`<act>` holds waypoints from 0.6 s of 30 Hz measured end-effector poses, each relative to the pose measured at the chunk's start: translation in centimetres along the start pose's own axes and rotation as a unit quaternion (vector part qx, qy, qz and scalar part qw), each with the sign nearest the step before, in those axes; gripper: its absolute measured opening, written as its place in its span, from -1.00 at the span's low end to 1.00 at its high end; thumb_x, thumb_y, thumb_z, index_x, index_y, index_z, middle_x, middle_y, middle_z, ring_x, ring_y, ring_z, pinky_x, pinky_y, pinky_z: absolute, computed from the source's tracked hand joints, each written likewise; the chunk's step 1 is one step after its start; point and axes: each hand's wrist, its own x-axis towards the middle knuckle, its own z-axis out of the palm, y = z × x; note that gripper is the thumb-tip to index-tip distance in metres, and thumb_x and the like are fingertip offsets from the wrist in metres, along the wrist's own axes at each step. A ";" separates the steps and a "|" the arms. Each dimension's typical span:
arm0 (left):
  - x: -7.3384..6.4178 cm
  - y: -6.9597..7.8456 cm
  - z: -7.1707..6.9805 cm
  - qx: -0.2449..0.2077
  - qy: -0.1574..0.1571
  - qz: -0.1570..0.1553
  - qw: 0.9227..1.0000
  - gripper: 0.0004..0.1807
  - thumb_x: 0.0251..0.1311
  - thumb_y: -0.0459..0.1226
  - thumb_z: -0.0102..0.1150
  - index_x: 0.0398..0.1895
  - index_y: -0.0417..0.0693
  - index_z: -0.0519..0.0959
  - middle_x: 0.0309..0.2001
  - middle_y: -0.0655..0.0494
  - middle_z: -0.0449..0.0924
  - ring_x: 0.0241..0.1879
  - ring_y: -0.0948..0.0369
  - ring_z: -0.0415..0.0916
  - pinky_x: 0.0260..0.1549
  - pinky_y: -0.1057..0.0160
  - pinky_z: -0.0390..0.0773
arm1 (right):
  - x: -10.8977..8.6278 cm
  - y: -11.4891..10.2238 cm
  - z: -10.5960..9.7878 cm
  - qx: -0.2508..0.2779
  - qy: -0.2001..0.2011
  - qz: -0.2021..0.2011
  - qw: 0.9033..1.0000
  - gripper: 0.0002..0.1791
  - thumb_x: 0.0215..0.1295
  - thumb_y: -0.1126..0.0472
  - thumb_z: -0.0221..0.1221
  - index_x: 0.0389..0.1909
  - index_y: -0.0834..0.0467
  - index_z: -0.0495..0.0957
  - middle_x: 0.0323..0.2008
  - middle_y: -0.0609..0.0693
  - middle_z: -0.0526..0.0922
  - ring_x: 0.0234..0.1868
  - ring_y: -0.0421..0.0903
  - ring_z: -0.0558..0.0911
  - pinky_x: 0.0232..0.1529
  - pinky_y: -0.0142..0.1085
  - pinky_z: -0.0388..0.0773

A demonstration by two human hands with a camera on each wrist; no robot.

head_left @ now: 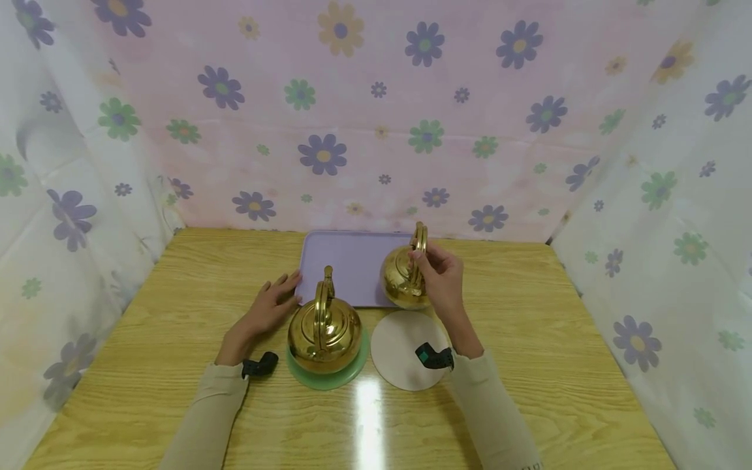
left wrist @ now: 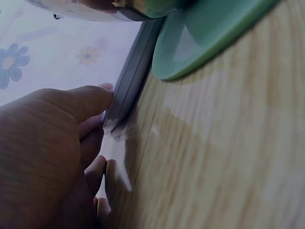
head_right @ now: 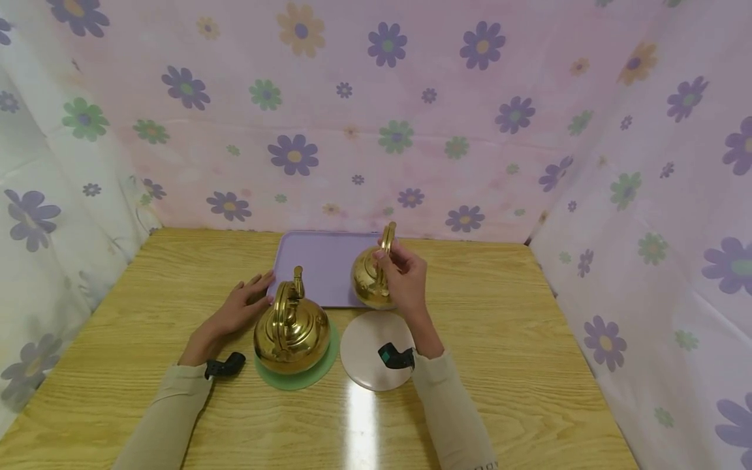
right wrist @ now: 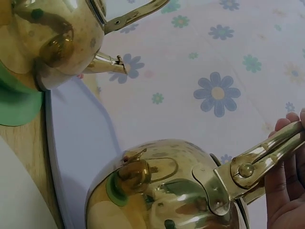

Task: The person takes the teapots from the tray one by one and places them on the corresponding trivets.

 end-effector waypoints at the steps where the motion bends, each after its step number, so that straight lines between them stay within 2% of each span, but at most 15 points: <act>1: 0.0 0.0 0.0 0.000 0.000 0.001 1.000 -0.39 0.51 -0.26 0.04 0.51 -0.34 0.21 0.56 -0.26 0.09 0.56 -0.30 -0.12 0.47 -0.38 -0.32 | -0.1 0.0 0.0 -0.001 0.002 0.000 1.000 -0.71 0.44 0.41 0.18 0.04 0.56 0.58 -0.22 0.56 0.63 -0.40 -0.17 0.68 -0.39 -0.46 0.62; 4: 0.0 0.0 0.0 0.001 0.000 0.001 1.000 -0.39 0.51 -0.26 0.04 0.51 -0.35 0.20 0.56 -0.27 0.08 0.56 -0.31 -0.12 0.47 -0.39 -0.32 | -0.4 -0.1 -0.1 -0.002 0.004 -0.003 1.000 -0.69 0.43 0.40 0.19 0.05 0.57 0.57 -0.25 0.44 0.69 -0.39 -0.22 0.68 -0.40 -0.48 0.61; 10: 0.2 -0.2 0.1 -0.002 0.000 0.003 1.000 -0.38 0.51 -0.24 0.05 0.51 -0.35 0.20 0.55 -0.27 0.09 0.56 -0.31 -0.12 0.46 -0.39 -0.31 | -0.9 -0.1 -0.6 -0.008 -0.004 -0.012 1.000 -0.69 0.42 0.41 0.21 0.04 0.57 0.59 -0.34 -0.02 0.77 -0.38 -0.21 0.70 -0.37 -0.46 0.65; 18: 0.2 -0.4 0.0 -0.002 0.000 -0.002 1.000 -0.37 0.51 -0.23 0.05 0.52 -0.33 0.20 0.56 -0.26 0.08 0.56 -0.31 -0.12 0.48 -0.37 -0.31 | -1.6 -0.2 -1.1 -0.024 -0.014 -0.008 1.000 -0.70 0.40 0.41 0.22 0.02 0.57 0.59 -0.38 -0.03 0.75 -0.38 -0.17 0.67 -0.38 -0.47 0.61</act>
